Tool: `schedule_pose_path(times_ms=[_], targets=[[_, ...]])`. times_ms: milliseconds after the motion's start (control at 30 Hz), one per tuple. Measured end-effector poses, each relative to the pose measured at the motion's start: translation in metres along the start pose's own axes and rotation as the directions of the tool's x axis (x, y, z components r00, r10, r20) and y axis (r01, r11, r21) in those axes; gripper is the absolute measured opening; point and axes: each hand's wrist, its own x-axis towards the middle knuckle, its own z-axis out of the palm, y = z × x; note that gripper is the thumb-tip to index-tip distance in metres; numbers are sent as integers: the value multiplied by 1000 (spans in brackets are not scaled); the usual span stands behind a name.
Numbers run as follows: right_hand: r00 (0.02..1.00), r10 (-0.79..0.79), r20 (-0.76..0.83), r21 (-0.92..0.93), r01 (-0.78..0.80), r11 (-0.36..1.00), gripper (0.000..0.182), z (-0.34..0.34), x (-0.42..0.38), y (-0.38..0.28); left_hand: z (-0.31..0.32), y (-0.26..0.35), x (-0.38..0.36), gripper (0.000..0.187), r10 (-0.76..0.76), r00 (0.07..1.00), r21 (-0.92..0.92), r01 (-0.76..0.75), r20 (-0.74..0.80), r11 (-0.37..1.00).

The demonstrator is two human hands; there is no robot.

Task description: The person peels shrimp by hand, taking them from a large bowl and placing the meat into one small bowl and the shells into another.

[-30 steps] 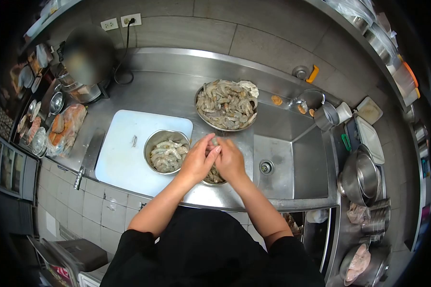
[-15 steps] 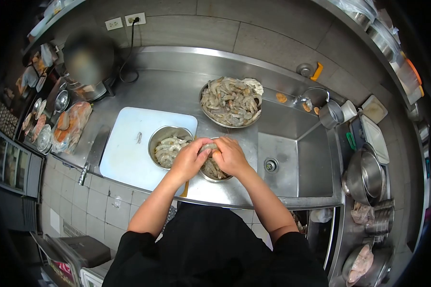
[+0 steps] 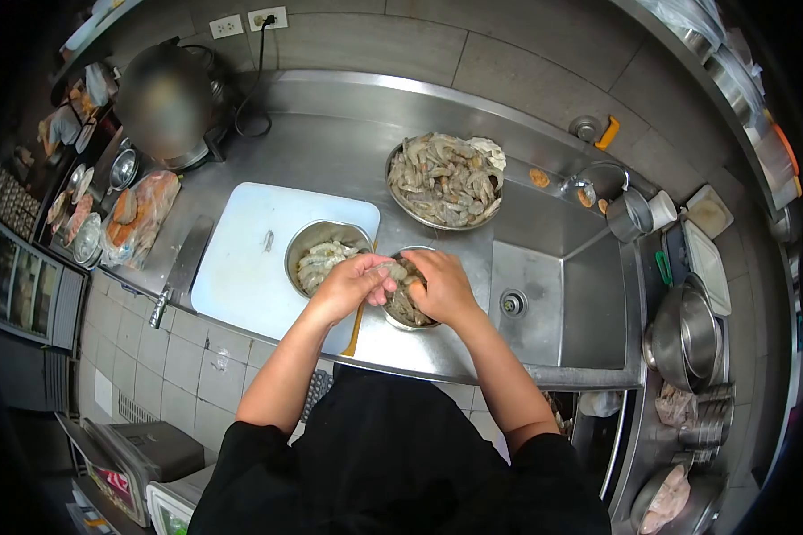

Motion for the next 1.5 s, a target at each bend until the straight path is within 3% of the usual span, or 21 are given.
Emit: schedule_pose_path(times_ms=[133,400,500,633,700,733,800,833,900,933,1000,1033,1100,1200,1367,1467,1500], targets=[[995,73,72,116,-81,990,29,-4,3,-18,6,-4,2,29,8,1000,45,-8,2,999],[991,134,30,174,-137,975,25,7,1,-18,22,4,-7,28,87,988,381,-32,-127,924],[993,93,-68,214,-76,974,27,11,0,-14,22,5,-8,29,74,992,325,-36,-107,945],[992,103,-70,228,-84,970,30,11,-1,-15,12,3,-6,31,83,995,188,-69,-64,980],[977,213,28,382,-208,901,32,9,-2,-17,7,8,-7,31,28,1000,-6,-27,12,1000],[977,212,28,381,-207,901,32,8,-3,-16,4,12,-8,31,28,1000,-6,-28,12,1000],[858,393,332,744,-494,450,32,7,-6,-13,-3,19,-8,30,-25,986,-129,47,165,990],[858,392,333,744,-494,449,32,6,-6,-9,-7,19,-9,30,-26,986,-130,47,164,990],[865,253,434,829,-493,265,29,6,-6,0,-11,20,-9,28,-39,967,-214,96,253,972],[865,253,433,829,-493,265,29,10,-7,3,-11,22,-7,28,-39,967,-214,96,253,972],[949,228,218,578,-314,753,25,15,-5,1,-6,24,-5,24,-120,985,46,116,122,992],[948,230,219,578,-316,752,25,13,-4,-5,-3,23,-5,24,-122,985,45,117,122,992],[987,88,138,269,-123,955,23,5,0,-17,3,18,-4,21,-73,997,226,68,15,972],[987,95,127,201,-119,972,27,8,-1,-17,7,15,-4,20,-22,1000,326,24,-9,945],[993,41,109,219,-64,974,27,9,-6,-7,7,18,-7,21,-55,998,246,45,36,968],[995,44,85,315,-69,947,22,9,-6,-7,2,14,-6,23,-47,997,127,39,58,991],[972,196,127,539,-234,809,20,14,-9,-4,1,13,-3,25,-22,997,79,17,72,997]])
